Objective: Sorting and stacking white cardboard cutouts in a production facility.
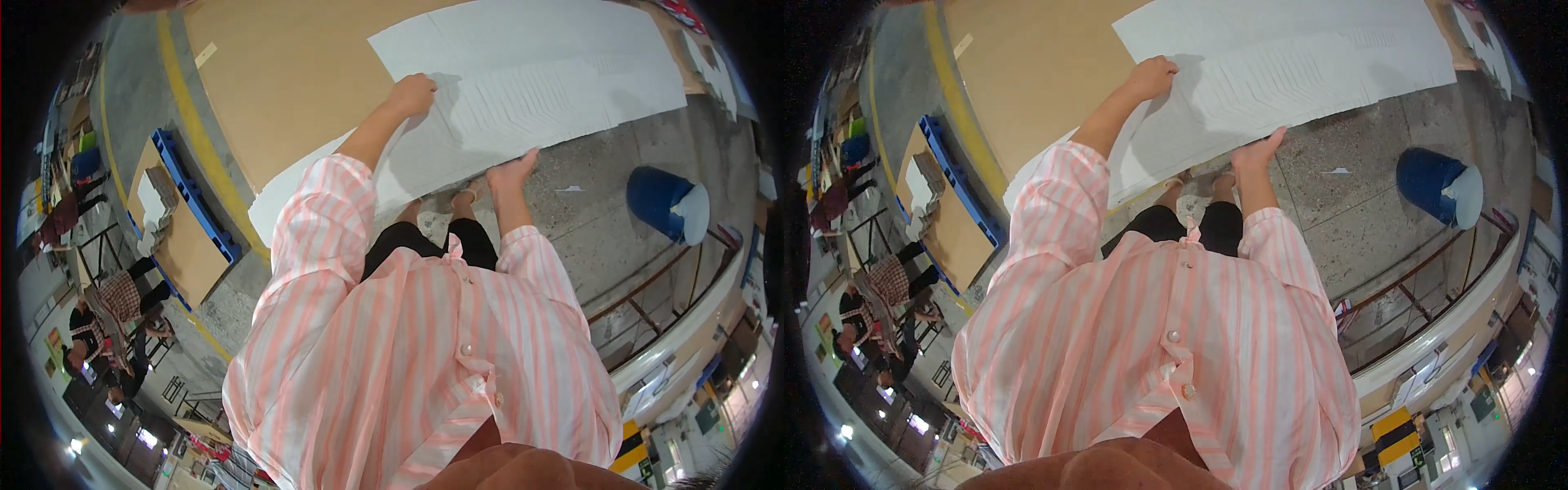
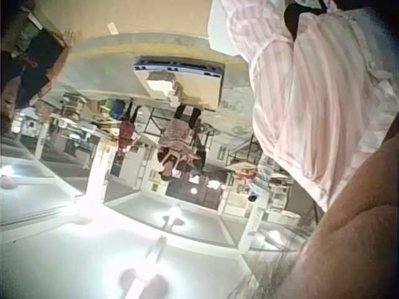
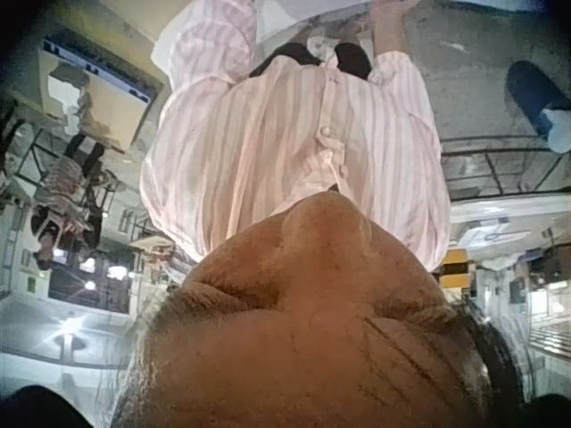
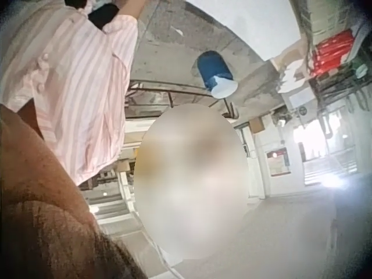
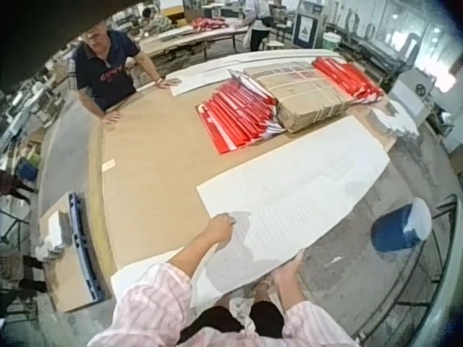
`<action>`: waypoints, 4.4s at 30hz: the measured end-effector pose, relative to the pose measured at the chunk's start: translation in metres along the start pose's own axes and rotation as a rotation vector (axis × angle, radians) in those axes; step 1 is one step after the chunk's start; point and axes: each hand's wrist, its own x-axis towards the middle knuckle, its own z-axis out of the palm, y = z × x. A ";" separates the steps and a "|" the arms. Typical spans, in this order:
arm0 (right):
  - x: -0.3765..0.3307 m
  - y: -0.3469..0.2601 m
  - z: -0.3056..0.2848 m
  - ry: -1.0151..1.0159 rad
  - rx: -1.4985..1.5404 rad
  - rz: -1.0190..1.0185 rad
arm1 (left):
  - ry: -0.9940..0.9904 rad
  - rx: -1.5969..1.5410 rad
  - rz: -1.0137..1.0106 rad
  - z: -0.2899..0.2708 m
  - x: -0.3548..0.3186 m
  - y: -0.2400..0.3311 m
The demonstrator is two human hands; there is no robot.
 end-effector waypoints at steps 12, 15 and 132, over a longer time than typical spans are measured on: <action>0.007 0.001 0.003 -0.203 -0.066 -0.028 | 0.026 -0.071 -0.006 0.003 0.009 0.010; -0.003 -0.001 0.004 -0.201 -0.114 -0.007 | -0.015 -0.220 0.036 -0.001 0.002 -0.016; -0.113 0.095 0.012 -0.405 -1.767 -1.154 | 0.133 -0.325 -0.125 -0.007 -0.115 -0.080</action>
